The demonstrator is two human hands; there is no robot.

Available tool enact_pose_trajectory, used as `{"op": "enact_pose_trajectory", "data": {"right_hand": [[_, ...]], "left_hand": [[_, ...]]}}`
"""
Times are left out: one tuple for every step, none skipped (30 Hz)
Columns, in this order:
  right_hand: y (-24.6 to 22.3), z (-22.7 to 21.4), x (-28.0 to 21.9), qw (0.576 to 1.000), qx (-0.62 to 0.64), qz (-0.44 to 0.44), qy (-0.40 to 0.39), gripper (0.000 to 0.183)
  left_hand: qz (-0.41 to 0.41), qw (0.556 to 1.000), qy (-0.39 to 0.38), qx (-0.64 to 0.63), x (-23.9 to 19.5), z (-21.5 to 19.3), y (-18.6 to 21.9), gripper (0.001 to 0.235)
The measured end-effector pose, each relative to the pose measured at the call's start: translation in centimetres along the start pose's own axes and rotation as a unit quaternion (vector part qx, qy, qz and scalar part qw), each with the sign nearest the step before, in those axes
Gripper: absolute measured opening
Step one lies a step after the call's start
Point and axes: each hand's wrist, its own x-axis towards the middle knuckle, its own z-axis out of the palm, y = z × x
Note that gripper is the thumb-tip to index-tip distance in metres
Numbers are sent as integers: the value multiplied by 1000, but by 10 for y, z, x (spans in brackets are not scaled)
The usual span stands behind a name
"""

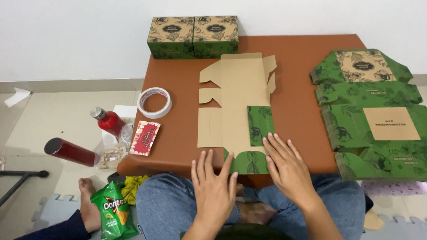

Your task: Folding cardboard boxes from flat sheets and placing a small card inside before closing.

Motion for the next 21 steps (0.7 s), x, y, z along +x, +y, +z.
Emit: {"op": "enact_pose_trajectory", "data": {"right_hand": [[0,0,0,1000,-3,0,5,47],[0,-1,1,1000,-5,0,8,47],[0,-1,1,1000,-2,-2,11,47],[0,-1,0,1000,1,-4,13,48],[-1,-2,1,1000,2,-5,14,48],[-1,-2,1,1000,4,-2,16,47],[-2,-2,1,1000,6,1,18,47],[-2,-1,1,1000,6,1,18,47],[-2,-1,1,1000,6,-1,17,46],[-1,-1,1,1000,6,-3,16,46],[-1,-1,1,1000,5,-3,17,46],[-1,-1,0,1000,6,-6,18,46],[-1,-1,1,1000,8,-9,21,46],[0,-1,1,1000,7,-10,23,46],[0,-1,1,1000,5,-10,23,47],[0,-1,1,1000,4,-10,22,47],[0,-1,2,1000,3,-11,23,47],[0,-2,2,1000,6,-9,22,47],[-1,-2,2,1000,9,-7,20,47],[0,-2,3,1000,9,-7,20,47],[1,-1,3,1000,12,-9,14,48]], "left_hand": [[-14,999,18,32,3,1,-1,48],[-11,999,20,32,2,4,0,48],[-7,999,1,33,0,7,2,52],[-3,999,-18,35,-1,9,3,57],[-2,999,-17,36,-1,14,2,57],[-6,999,-30,11,-1,18,1,58],[-11,999,-43,-15,-1,22,0,58],[-11,999,-42,-14,-1,23,0,58],[-18,998,-44,-40,-1,24,1,58],[-25,997,-46,-65,0,25,2,58],[-24,997,-45,-65,0,26,4,58],[-31,994,-39,-99,1,26,6,57],[-38,990,-32,-132,2,27,7,56],[-36,990,-30,-132,2,30,6,56],[-28,991,-9,-127,1,34,5,61],[-20,992,12,-122,0,38,4,68],[-19,992,13,-122,0,39,2,68],[-16,991,17,-129,1,40,1,73],[-14,990,20,-137,0,41,0,80],[-14,990,20,-137,2,40,-1,80],[-6,988,30,-153,3,39,-1,85]]}}
